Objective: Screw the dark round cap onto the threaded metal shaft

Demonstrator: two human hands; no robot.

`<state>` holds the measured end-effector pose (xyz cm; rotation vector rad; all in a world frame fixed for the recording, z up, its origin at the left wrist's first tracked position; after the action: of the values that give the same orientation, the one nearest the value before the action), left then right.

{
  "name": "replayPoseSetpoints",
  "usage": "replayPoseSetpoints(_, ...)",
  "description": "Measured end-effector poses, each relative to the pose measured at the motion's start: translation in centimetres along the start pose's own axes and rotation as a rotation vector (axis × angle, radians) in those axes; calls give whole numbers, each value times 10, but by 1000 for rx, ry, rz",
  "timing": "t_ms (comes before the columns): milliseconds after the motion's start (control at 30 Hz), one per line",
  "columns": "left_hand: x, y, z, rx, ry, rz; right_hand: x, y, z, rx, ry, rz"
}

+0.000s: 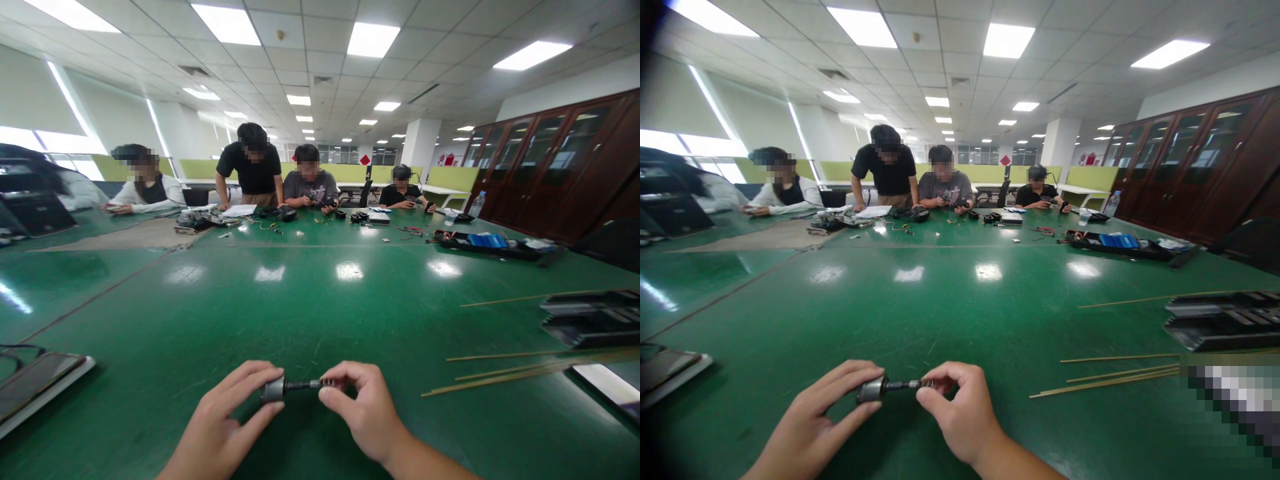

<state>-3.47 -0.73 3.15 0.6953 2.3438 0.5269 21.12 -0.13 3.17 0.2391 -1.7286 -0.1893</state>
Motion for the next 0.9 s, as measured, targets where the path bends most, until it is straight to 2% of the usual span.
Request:
replayPoseSetpoints(333,2,0,0,26,-47,-38,-4,0,1,8,27,20)
replayPoseSetpoints(467,5,1,-4,7,-82,-125,-14,1,1,12,168,71)
replayPoseSetpoints(533,8,2,-7,-17,-138,-215,-22,2,1,5,351,113)
replayPoseSetpoints(600,12,4,-9,-60,-248,-371,-28,5,1,-32,490,129)
replayPoseSetpoints(733,14,8,-8,-196,-690,-680,-36,8,1,-108,608,239)
replayPoseSetpoints(833,12,7,-10,-218,-941,-771,-35,8,3,-109,614,248)
replayPoseSetpoints(900,15,-2,-21,-203,-888,-793,-34,8,4,-95,599,235)
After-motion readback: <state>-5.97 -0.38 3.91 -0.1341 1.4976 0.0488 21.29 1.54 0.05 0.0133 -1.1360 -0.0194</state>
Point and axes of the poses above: each hand's wrist, its own y-axis towards the middle knuckle, its own z-axis out of the palm, x = y × z, the point moved 3 cm from there along y, towards the middle knuckle, and after that the axes turned 4 degrees about -x, right-handed, at the moved point
